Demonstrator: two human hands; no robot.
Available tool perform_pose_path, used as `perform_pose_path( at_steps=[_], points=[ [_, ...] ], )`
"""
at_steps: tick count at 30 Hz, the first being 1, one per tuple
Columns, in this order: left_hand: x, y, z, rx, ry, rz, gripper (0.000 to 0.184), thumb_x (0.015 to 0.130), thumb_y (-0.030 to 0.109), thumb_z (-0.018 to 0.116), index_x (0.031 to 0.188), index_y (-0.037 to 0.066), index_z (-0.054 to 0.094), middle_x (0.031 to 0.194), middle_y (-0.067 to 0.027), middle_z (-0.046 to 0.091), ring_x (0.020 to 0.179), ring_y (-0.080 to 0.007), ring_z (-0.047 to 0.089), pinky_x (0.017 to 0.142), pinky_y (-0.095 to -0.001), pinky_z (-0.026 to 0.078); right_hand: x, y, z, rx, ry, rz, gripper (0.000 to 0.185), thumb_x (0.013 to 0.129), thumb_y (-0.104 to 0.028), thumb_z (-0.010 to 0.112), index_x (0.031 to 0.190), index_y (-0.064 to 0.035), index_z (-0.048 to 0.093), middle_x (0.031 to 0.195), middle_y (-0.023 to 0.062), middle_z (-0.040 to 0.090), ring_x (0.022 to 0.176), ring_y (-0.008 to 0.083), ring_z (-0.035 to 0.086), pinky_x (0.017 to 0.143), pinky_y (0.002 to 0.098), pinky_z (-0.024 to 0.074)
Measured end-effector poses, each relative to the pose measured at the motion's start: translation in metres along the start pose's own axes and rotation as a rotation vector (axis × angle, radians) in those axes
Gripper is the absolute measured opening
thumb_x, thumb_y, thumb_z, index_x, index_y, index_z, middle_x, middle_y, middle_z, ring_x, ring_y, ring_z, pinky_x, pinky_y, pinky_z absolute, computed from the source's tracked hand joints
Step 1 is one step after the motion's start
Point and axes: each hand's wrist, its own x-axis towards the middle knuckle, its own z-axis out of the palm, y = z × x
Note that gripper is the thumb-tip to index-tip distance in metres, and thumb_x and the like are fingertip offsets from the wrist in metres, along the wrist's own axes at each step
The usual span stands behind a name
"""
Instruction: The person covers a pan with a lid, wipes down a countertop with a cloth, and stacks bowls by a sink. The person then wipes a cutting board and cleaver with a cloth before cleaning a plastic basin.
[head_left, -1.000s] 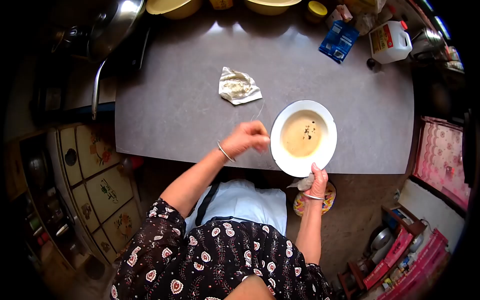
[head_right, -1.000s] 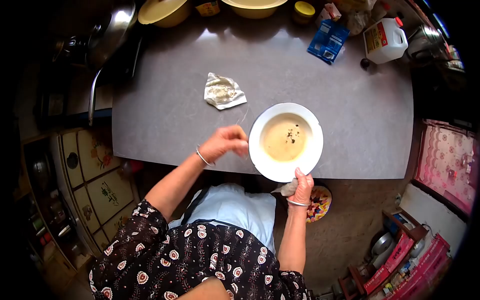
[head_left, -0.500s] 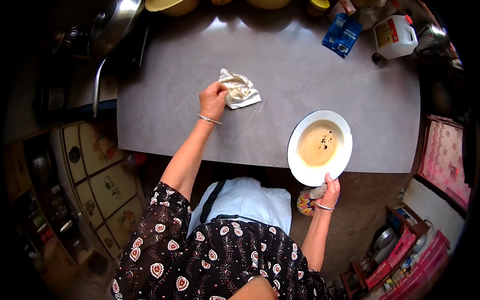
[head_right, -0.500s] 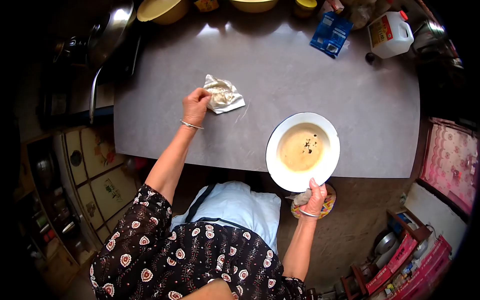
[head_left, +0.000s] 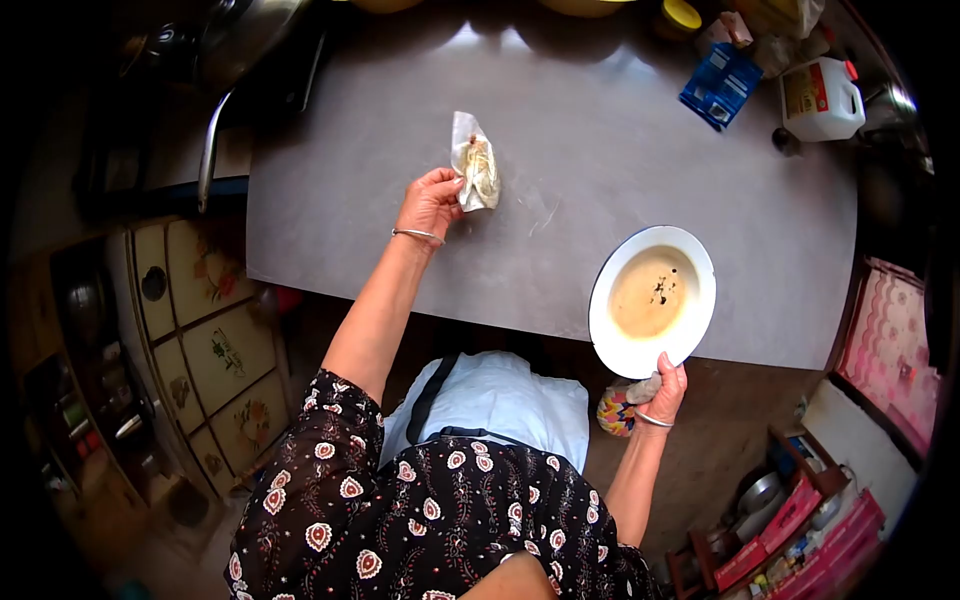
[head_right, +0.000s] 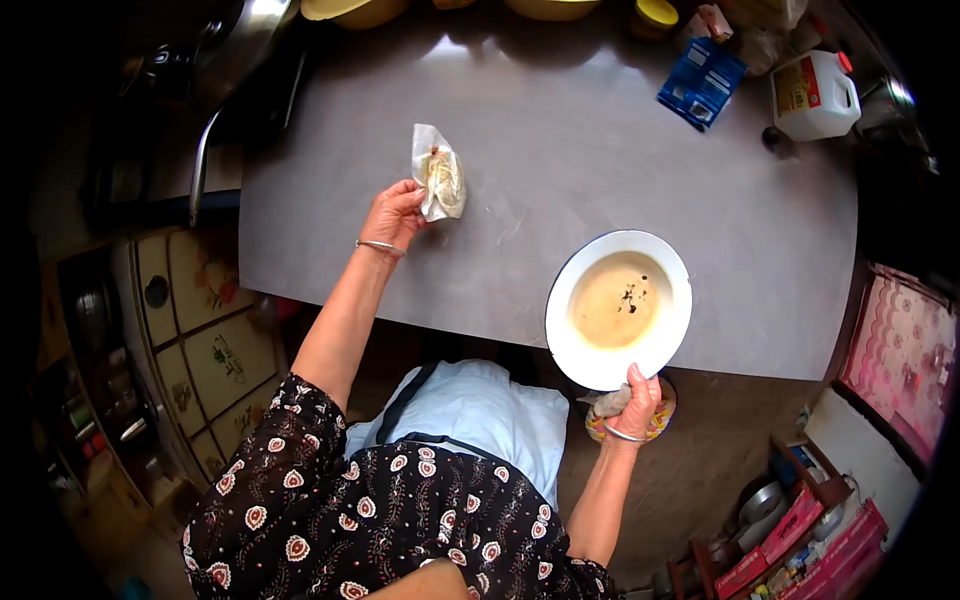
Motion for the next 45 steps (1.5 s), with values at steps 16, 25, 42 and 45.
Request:
perform_pose_path(
  at_steps=[16, 25, 42, 45],
  points=[
    [-0.001, -0.024, -0.008, 1.484, 0.265, 0.736, 0.012, 0.065, 0.005, 0.063, 0.075, 0.006, 0.058, 0.092, -0.0085, 0.054, 0.091, -0.0273, 0.05, 0.074, -0.0374, 0.045, 0.005, -0.001, 0.011, -0.043, -0.037, 0.032, 0.034, 0.081, -0.008, 0.056, 0.111, 0.0049, 0.051, 0.105, 0.0093, 0.059, 0.093, 0.0165, 0.057, 0.083, 0.0277, 0.0439],
    [0.025, -0.042, 0.017, 1.447, 0.242, 0.672, 0.035, 0.066, 0.005, 0.065, 0.099, 0.015, 0.059, 0.102, -0.0088, 0.053, 0.095, -0.0287, 0.05, 0.073, -0.0381, 0.048, 0.005, -0.002, 0.012, -0.039, -0.034, 0.048, 0.034, 0.08, -0.009, 0.056, 0.111, 0.0049, 0.051, 0.104, 0.0093, 0.059, 0.092, 0.0171, 0.057, 0.083, 0.0284, 0.0444],
    [-0.049, -0.054, 0.033, 0.121, -0.26, -0.09, 0.024, 0.075, -0.003, 0.056, 0.095, 0.008, 0.052, 0.091, -0.001, 0.054, 0.085, -0.0125, 0.054, 0.076, -0.0272, 0.047, 0.004, -0.005, 0.014, -0.045, -0.046, 0.01, 0.035, 0.082, -0.01, 0.054, 0.112, 0.0058, 0.049, 0.105, 0.0111, 0.058, 0.095, 0.0198, 0.058, 0.085, 0.031, 0.0451],
    [-0.042, -0.035, 0.019, 0.016, -0.195, -0.045, 0.027, 0.075, -0.002, 0.059, 0.098, 0.008, 0.051, 0.092, -0.0005, 0.054, 0.086, -0.0098, 0.053, 0.079, -0.0265, 0.046, 0.006, -0.003, 0.013, -0.06, -0.05, 0.035, 0.033, 0.082, -0.009, 0.054, 0.111, 0.0057, 0.05, 0.104, 0.011, 0.058, 0.094, 0.0196, 0.058, 0.085, 0.0309, 0.0456]
  ],
)
